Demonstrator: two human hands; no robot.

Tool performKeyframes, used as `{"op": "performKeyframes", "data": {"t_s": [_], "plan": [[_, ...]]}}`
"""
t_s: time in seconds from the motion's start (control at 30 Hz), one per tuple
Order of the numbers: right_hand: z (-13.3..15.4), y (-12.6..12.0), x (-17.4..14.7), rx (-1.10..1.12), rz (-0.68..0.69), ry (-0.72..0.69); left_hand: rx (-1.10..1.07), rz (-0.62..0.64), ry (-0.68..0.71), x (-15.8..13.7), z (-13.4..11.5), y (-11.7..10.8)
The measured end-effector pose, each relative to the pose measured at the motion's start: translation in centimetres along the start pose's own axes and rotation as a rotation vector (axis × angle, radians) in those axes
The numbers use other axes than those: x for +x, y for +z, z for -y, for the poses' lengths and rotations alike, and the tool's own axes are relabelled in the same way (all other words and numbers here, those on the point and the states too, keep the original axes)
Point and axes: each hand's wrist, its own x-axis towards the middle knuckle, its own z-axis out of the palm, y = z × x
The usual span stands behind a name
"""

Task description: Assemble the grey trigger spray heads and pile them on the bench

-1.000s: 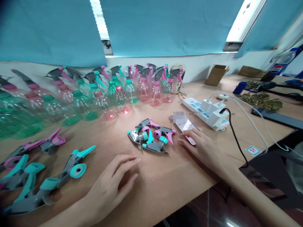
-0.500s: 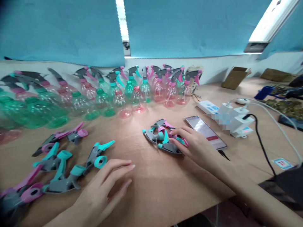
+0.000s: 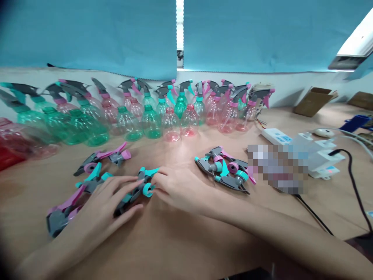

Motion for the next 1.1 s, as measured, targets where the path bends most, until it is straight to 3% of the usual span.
{"op": "performKeyframes", "data": {"t_s": [0.13, 0.27, 0.5, 0.63, 0.8, 0.9, 1.1], "plan": [[0.3, -0.5, 0.4, 0.02, -0.023, 0.055, 0.065, 0.026, 0.106, 2.2, 0.1, 2.0], [0.6, -1.7, 0.1, 0.044, -0.053, 0.091, -0.091, -0.038, 0.145, 3.3, -0.7, 2.3], [1.5, -4.4, 0.4, 0.107, -0.106, 0.041, -0.463, -0.127, -0.037, 3.3, -2.7, 1.7], [1.7, -6.0, 0.8, 0.132, -0.054, 0.006, -0.618, -0.163, -0.172, 3.6, -3.8, 2.2], [0.8, -7.7, 0.4, 0.157, 0.126, 0.028, -0.841, -0.212, -0.19, 3.6, -5.3, 3.4], [0.0, -8.6, -0.1, 0.137, 0.201, 0.084, -0.861, -0.19, -0.181, 3.3, -5.7, 4.1], [-0.4, -8.8, -0.5, 0.109, 0.187, 0.096, -0.84, -0.216, -0.173, 3.1, -5.5, 4.2]]}}
